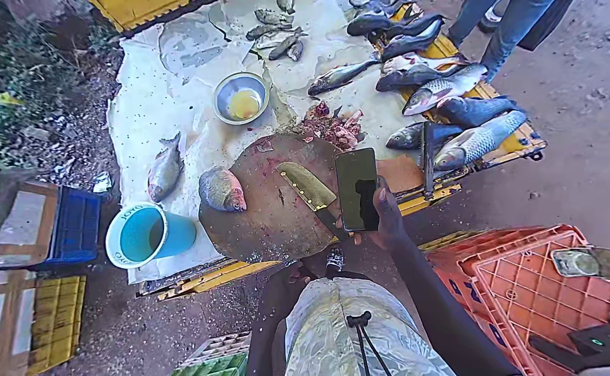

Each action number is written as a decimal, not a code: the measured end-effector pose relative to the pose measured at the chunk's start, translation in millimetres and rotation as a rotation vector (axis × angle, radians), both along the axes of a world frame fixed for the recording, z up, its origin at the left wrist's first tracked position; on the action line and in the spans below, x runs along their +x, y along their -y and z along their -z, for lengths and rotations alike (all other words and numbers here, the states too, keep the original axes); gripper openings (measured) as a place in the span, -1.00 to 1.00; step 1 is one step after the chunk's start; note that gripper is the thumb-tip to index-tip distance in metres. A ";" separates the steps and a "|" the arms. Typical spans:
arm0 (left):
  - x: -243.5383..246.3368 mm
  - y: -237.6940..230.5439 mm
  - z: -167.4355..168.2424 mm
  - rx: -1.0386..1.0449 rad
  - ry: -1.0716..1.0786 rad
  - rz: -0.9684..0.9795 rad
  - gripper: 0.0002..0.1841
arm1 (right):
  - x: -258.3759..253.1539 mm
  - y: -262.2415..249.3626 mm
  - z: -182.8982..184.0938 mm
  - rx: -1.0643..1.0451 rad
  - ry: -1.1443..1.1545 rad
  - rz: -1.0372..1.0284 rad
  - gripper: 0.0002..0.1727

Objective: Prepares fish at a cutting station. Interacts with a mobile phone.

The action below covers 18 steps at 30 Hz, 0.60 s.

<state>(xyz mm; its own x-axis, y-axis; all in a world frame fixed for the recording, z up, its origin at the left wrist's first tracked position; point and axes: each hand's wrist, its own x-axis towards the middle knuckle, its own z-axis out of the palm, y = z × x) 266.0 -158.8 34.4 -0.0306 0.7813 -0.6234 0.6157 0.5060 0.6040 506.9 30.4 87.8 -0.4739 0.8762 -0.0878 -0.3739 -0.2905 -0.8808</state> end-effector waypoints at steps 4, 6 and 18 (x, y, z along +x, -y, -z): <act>-12.1 28.2 47.7 0.056 0.113 -0.173 -0.52 | 3.0 10.8 4.3 -0.136 -0.212 -0.129 -0.16; -20.7 53.4 88.4 -0.023 0.101 -0.281 -0.56 | 5.2 13.2 1.7 -0.134 -0.314 -0.217 -0.03; -16.2 265.9 241.9 -0.566 0.040 -0.846 -0.59 | 10.0 17.1 6.5 -0.144 -0.226 -0.250 -0.03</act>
<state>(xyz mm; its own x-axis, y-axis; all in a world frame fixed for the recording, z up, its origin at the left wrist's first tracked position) 249.8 -424.7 -207.5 -0.4069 0.1030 -0.9076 -0.0920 0.9840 0.1529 516.9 13.3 81.2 -0.6936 0.7170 -0.0700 -0.4561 -0.5123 -0.7277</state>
